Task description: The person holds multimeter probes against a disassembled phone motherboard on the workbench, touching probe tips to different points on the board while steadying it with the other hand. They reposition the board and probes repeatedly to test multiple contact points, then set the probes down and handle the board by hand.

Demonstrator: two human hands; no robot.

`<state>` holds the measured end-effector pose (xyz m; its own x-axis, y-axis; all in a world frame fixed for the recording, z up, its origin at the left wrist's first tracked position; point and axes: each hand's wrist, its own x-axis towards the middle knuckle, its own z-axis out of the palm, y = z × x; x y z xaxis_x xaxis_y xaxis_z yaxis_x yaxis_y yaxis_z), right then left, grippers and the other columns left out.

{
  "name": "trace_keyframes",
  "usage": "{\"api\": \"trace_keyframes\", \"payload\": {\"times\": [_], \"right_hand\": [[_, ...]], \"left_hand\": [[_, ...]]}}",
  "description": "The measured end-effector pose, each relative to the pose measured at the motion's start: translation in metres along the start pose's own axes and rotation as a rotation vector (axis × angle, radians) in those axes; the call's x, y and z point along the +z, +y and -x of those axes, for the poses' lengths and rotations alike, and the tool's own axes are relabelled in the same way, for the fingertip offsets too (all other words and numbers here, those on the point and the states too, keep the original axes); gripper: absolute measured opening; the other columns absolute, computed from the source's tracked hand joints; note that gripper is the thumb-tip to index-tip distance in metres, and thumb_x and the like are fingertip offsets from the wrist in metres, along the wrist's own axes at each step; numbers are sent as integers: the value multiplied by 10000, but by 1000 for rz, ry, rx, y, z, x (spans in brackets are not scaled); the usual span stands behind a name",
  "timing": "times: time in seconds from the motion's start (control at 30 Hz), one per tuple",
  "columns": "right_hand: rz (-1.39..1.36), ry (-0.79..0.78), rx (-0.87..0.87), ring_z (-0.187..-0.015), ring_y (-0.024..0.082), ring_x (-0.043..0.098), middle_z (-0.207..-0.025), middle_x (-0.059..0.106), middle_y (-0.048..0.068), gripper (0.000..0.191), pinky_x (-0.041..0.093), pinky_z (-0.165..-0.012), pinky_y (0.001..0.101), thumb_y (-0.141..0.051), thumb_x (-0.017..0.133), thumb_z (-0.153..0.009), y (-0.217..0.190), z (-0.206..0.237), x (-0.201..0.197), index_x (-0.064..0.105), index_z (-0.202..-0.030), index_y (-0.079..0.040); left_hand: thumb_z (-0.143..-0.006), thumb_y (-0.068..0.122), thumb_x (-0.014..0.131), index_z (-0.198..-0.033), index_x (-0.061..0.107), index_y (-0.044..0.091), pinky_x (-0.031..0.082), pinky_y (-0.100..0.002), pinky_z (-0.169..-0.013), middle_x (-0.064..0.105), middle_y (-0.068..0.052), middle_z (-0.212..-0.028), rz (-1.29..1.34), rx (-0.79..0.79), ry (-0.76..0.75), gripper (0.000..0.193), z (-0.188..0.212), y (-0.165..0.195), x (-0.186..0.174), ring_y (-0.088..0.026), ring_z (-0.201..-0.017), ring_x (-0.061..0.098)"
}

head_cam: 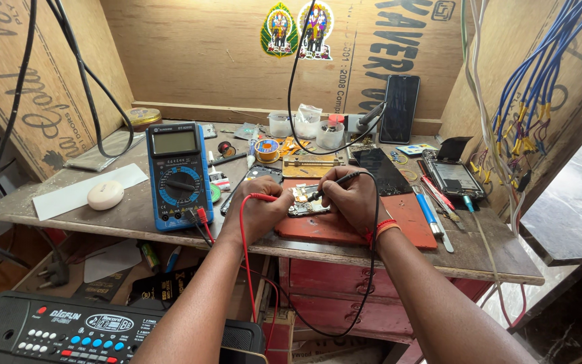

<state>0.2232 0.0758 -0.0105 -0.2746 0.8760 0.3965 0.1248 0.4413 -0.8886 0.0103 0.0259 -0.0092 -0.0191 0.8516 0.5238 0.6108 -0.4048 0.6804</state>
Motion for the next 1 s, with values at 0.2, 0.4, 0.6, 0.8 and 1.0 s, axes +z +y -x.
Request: {"api": "trace_keyframes", "payload": {"times": [0.2,0.4,0.6,0.8,1.0], "right_hand": [[9,4,3,-566,64,605,-655,671,36,135,469,-507,218,-59,618,-910,-2,1,0,697,-818,1],[21,9,21,-550,72,597,-646,672,39,137,465,-495,224,-67,621,-912,-3,0,1,699,-821,-1],[23,5,5,-558,68,606,-654,679,42,133,472,-503,219,-66,624,-914,-1,0,0,703,-828,-2],[24,12,14,-547,73,599,-650,676,44,132,468,-492,225,-64,621,-908,-1,0,1,702,-825,0],[26,17,31,-548,69,605,-644,675,42,136,474,-490,222,-67,616,-900,-6,1,1,702,-819,-1]], "left_hand": [[-830,284,714,-711,740,25,543,-371,-657,707,-109,-777,2,-7,-8,287,0,-1,0,-259,-682,708],[-824,278,715,-708,740,18,544,-376,-653,705,-114,-772,-10,5,-6,285,-1,-2,0,-264,-684,709],[-828,283,717,-716,745,24,545,-378,-661,712,-113,-783,-8,-1,7,284,0,-3,1,-272,-696,711],[-815,286,720,-715,744,25,551,-374,-673,718,-110,-790,-7,12,10,281,-1,-3,2,-269,-711,719],[-834,297,706,-723,749,26,550,-379,-677,713,-118,-784,-19,-10,-11,296,0,-2,0,-273,-707,716]]}}
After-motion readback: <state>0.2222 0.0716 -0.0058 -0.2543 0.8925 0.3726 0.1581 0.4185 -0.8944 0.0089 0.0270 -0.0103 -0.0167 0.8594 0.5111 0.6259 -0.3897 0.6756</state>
